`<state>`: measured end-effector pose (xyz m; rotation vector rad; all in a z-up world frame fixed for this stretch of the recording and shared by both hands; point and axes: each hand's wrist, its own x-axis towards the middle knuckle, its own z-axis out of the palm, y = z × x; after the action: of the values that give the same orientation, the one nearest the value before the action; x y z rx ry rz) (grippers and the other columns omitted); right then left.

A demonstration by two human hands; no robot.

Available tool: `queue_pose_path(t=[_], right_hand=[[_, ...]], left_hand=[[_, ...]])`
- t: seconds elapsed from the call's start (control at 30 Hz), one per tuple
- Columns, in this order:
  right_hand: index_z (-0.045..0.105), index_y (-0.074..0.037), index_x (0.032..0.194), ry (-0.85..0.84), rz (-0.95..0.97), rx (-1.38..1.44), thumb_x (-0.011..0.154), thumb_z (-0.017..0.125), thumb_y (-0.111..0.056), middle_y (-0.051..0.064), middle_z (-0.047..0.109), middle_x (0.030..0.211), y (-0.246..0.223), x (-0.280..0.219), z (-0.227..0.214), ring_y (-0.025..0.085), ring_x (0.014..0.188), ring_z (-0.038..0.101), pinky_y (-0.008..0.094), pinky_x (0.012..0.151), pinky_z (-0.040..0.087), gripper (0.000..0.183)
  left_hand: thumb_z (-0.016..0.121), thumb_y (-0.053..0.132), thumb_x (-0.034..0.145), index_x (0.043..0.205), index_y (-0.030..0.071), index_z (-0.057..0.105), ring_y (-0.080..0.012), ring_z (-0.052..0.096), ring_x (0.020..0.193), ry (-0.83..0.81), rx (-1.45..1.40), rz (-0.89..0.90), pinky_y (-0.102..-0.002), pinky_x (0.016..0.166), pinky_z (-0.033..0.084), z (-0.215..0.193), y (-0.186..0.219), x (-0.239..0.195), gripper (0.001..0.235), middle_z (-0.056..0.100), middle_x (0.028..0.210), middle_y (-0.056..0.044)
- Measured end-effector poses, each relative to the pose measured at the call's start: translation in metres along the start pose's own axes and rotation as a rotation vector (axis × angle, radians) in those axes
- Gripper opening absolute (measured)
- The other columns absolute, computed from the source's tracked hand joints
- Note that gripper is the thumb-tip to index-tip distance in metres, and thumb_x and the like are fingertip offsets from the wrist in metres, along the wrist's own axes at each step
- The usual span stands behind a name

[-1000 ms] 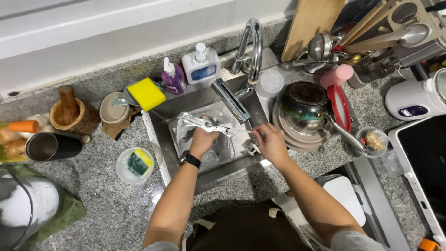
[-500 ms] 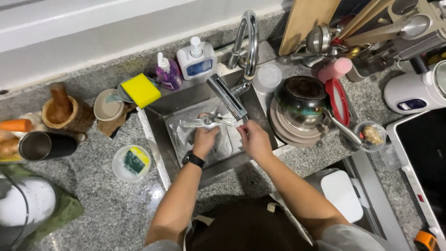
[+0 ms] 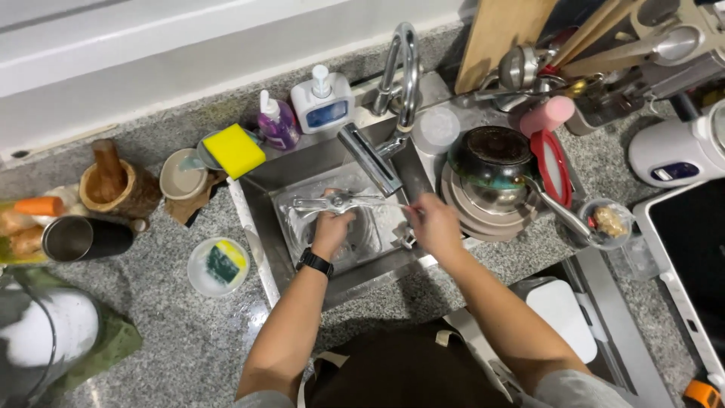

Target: Rinsing and drying plastic machine components at a sink area

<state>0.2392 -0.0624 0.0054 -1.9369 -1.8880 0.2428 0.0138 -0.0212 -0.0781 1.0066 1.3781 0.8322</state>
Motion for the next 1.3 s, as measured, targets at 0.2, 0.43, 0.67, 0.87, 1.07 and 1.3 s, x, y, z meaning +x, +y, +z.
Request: queue_pose_path(t=[0.2, 0.43, 0.67, 0.87, 1.07, 1.3], right_hand=[[0.063, -0.018, 0.087, -0.056, -0.029, 0.117, 0.090, 0.073, -0.027, 0.005, 0.069, 0.075, -0.033, 0.001, 0.013, 0.032, 0.074, 0.073, 0.043, 0.067, 0.057, 0.014], [0.067, -0.016, 0.088, -0.083, -0.002, 0.080, 0.089, 0.073, -0.028, 0.010, 0.072, 0.078, -0.038, 0.008, 0.009, 0.038, 0.077, 0.073, 0.049, 0.068, 0.057, 0.013], [0.068, -0.020, 0.085, -0.150, -0.005, -0.075, 0.087, 0.075, -0.033, 0.005, 0.072, 0.075, -0.025, 0.009, -0.016, 0.033, 0.073, 0.075, 0.046, 0.069, 0.058, 0.015], [0.069, -0.025, 0.090, -0.206, -0.133, -0.076, 0.090, 0.070, -0.035, 0.001, 0.070, 0.080, -0.032, 0.006, -0.048, 0.029, 0.084, 0.074, 0.046, 0.082, 0.052, 0.009], [0.073, -0.023, 0.089, -0.149, -0.219, -0.075, 0.089, 0.073, -0.036, -0.001, 0.068, 0.087, -0.052, 0.035, -0.031, 0.025, 0.094, 0.069, 0.050, 0.096, 0.044, 0.012], [0.066, -0.018, 0.078, -0.058, -0.386, 0.219, 0.086, 0.079, -0.028, 0.005, 0.064, 0.072, -0.017, 0.059, -0.031, 0.032, 0.074, 0.069, 0.042, 0.070, 0.053, 0.018]], left_hand=[[0.069, 0.008, 0.080, 0.127, 0.000, 0.069, -0.0245, 0.058, 0.110, 0.088, -0.195, -0.186, -0.048, 0.100, 0.044, 0.016, -0.018, 0.002, 0.048, 0.069, 0.117, -0.013], [0.073, 0.010, 0.073, 0.117, 0.001, 0.072, -0.0293, 0.060, 0.109, 0.075, -0.113, -0.213, -0.048, 0.097, 0.044, 0.010, -0.044, 0.014, 0.045, 0.070, 0.111, -0.014], [0.078, 0.008, 0.071, 0.132, 0.005, 0.069, -0.0288, 0.062, 0.116, -0.122, -0.008, -0.140, -0.048, 0.100, 0.046, -0.015, -0.065, 0.040, 0.062, 0.071, 0.121, -0.011], [0.072, 0.004, 0.073, 0.110, -0.002, 0.075, -0.0204, 0.064, 0.090, -0.201, 0.054, -0.085, -0.045, 0.082, 0.053, -0.016, 0.020, -0.019, 0.038, 0.072, 0.092, -0.011], [0.068, -0.003, 0.076, 0.108, -0.007, 0.060, -0.0261, 0.065, 0.092, -0.288, 0.175, 0.081, -0.044, 0.086, 0.054, -0.012, 0.066, -0.028, 0.033, 0.067, 0.089, -0.018], [0.082, 0.012, 0.083, 0.103, -0.005, 0.065, -0.0348, 0.069, 0.098, -0.258, 0.113, 0.301, -0.049, 0.092, 0.053, -0.006, 0.055, -0.014, 0.031, 0.072, 0.096, -0.021]])
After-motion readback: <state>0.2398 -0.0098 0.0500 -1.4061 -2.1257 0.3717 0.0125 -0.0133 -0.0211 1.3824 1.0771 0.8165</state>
